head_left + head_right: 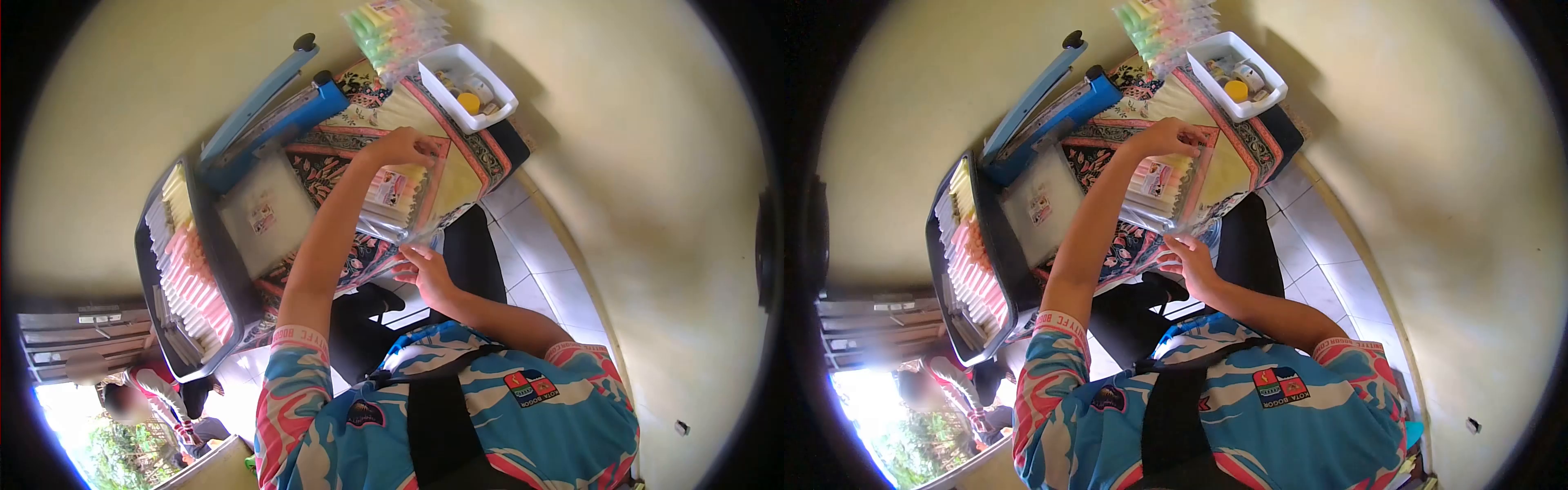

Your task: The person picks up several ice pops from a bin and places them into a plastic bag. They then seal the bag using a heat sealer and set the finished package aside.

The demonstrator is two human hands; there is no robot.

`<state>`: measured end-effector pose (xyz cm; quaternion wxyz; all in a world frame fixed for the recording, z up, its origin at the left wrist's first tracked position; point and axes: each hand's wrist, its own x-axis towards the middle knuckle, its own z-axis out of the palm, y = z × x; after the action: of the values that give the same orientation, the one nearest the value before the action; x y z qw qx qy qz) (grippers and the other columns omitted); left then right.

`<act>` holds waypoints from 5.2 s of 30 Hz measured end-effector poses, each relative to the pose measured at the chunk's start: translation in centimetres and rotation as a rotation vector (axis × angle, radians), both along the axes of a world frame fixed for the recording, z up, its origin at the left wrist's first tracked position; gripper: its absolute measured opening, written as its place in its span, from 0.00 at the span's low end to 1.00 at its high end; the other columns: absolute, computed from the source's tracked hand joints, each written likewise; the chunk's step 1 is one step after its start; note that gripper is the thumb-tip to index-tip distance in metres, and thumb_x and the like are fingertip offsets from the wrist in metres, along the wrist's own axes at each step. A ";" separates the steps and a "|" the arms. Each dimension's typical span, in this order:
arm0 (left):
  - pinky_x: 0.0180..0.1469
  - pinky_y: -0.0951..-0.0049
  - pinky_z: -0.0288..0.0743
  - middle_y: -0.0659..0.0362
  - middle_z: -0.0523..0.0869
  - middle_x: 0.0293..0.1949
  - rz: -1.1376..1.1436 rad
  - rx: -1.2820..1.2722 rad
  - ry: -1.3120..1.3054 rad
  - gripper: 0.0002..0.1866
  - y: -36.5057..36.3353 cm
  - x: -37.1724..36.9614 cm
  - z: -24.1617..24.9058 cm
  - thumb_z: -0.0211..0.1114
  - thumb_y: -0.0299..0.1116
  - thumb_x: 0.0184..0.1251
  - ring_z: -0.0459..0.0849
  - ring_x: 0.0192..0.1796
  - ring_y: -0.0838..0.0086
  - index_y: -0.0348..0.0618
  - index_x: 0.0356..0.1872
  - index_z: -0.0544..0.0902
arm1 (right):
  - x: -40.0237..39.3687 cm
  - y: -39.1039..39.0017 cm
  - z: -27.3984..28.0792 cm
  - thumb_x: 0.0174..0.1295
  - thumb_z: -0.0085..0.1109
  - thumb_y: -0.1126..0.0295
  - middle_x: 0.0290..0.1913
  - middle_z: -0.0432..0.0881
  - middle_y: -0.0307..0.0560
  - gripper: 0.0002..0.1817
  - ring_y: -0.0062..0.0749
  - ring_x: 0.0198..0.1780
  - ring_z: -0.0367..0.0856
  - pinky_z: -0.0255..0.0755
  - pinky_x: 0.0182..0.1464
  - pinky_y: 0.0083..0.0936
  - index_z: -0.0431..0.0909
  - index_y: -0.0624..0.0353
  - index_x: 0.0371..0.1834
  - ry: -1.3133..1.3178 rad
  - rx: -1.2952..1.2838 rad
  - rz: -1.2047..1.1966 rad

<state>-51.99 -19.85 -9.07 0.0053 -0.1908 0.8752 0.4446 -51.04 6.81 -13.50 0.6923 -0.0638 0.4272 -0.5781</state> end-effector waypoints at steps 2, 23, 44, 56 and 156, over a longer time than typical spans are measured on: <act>0.44 0.69 0.75 0.52 0.87 0.36 -0.017 0.013 0.011 0.23 0.1 -0.2 0.1 0.71 0.44 0.47 0.84 0.38 0.68 0.38 0.41 0.85 | 0.2 0.0 -0.1 0.60 0.61 0.56 0.39 0.79 0.45 0.21 0.29 0.37 0.81 0.76 0.40 0.27 0.74 0.62 0.46 -0.025 0.005 -0.011; 0.38 0.79 0.71 0.62 0.84 0.29 0.046 0.240 0.053 0.08 -2.7 -1.1 -0.6 0.66 0.32 0.56 0.78 0.33 0.81 0.38 0.32 0.83 | -4.4 -0.3 -2.4 0.56 0.60 0.69 0.30 0.80 0.46 0.09 0.30 0.26 0.82 0.78 0.29 0.25 0.78 0.64 0.32 0.205 -0.002 -0.199; 0.30 0.73 0.77 0.57 0.85 0.32 0.971 0.384 0.347 0.09 -4.9 10.9 -2.3 0.65 0.28 0.56 0.84 0.32 0.71 0.36 0.36 0.82 | -14.0 -12.3 2.3 0.56 0.62 0.68 0.29 0.82 0.48 0.12 0.28 0.28 0.81 0.73 0.31 0.22 0.79 0.63 0.40 1.545 -0.489 -0.117; 0.44 0.70 0.74 0.50 0.85 0.36 0.534 -0.226 0.398 0.12 -1.6 10.5 -2.3 0.65 0.35 0.58 0.84 0.39 0.64 0.35 0.37 0.83 | -12.2 -15.1 1.6 0.57 0.61 0.69 0.34 0.83 0.51 0.09 0.37 0.31 0.81 0.73 0.34 0.28 0.81 0.63 0.37 1.572 -0.621 -0.105; 0.43 0.69 0.75 0.52 0.85 0.31 0.910 -0.155 0.226 0.18 -3.1 10.7 -3.0 0.71 0.42 0.51 0.82 0.36 0.66 0.40 0.39 0.85 | -13.7 -16.5 1.4 0.54 0.66 0.63 0.30 0.80 0.52 0.18 0.39 0.31 0.82 0.74 0.35 0.30 0.79 0.66 0.41 1.682 -0.369 -0.187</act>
<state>-41.33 -22.95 -12.04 -0.2993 -0.5051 0.7283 0.3533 -64.71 -9.64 -12.05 0.0744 -0.5462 0.7002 -0.4537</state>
